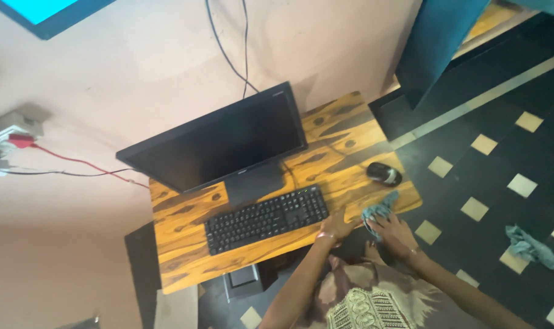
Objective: The person wipes a wooden desk surface, a computer monitor, a keyboard, and a wall-mounted router using a blue cloth. The person moves the monitor to clean behind it and wipes the router mounted on the wall.
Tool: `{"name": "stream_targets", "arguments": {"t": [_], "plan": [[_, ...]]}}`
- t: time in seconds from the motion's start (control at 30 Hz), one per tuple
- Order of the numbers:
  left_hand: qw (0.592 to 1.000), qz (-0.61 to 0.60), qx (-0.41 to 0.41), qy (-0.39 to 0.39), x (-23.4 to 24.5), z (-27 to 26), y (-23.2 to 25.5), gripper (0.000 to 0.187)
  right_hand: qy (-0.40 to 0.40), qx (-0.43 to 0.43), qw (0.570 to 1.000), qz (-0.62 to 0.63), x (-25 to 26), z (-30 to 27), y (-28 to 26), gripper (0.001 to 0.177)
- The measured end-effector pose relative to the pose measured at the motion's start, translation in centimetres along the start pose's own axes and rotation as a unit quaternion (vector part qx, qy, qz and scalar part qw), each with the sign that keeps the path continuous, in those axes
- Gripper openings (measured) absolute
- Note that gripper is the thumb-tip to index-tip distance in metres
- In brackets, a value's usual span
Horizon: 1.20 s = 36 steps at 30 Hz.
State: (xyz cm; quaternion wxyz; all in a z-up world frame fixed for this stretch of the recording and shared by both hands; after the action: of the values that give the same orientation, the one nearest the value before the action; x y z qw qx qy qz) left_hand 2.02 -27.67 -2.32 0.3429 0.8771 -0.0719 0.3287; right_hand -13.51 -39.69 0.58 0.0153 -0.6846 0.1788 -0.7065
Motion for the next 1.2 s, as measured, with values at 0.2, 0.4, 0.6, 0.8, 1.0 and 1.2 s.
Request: {"name": "stream_targets", "arguments": {"t": [0.2, 0.4, 0.6, 0.8, 1.0, 1.2], "plan": [[0.986, 0.125, -0.050, 0.097, 0.0, 5.5, 11.1, 0.097, -0.002, -0.128, 0.990, 0.055, 3.7, -1.8, 7.4, 0.047], [0.948, 0.291, -0.097, 0.082, -1.3, 10.2, 16.6, 0.107, 0.042, -0.284, 0.944, 0.164, 8.1, -0.1, 11.9, 0.070], [0.955, 0.248, -0.116, 0.112, -3.2, 12.7, 13.0, 0.086, 0.166, -0.094, 0.958, 0.214, 10.3, 5.9, 12.0, 0.063], [0.966, 0.140, -0.107, 0.188, -2.8, 9.2, 8.7, 0.077, 0.082, 0.009, 0.975, 0.207, 6.4, 9.7, 9.6, 0.060], [0.969, 0.081, 0.000, 0.235, 0.3, 4.5, 8.5, 0.063, 0.088, 0.082, 0.987, 0.105, 4.3, 12.5, 6.9, 0.065], [0.956, 0.161, -0.006, 0.244, 1.9, 3.2, 6.6, 0.061, 0.033, 0.009, 0.999, -0.016, 2.3, 16.4, 10.0, 0.063]]}}
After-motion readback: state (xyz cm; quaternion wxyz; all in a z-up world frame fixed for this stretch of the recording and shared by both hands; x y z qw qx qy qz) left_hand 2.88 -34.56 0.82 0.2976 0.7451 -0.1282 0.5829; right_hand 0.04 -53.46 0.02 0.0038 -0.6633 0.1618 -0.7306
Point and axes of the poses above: each hand's wrist, its own z-axis towards the middle knuckle, its own x-axis out of the back of the hand, y = z × x, the point moved 5 cm from there along z, towards the middle knuckle, and after that the axes turned 2 degrees about z, right-handed, at the moved point
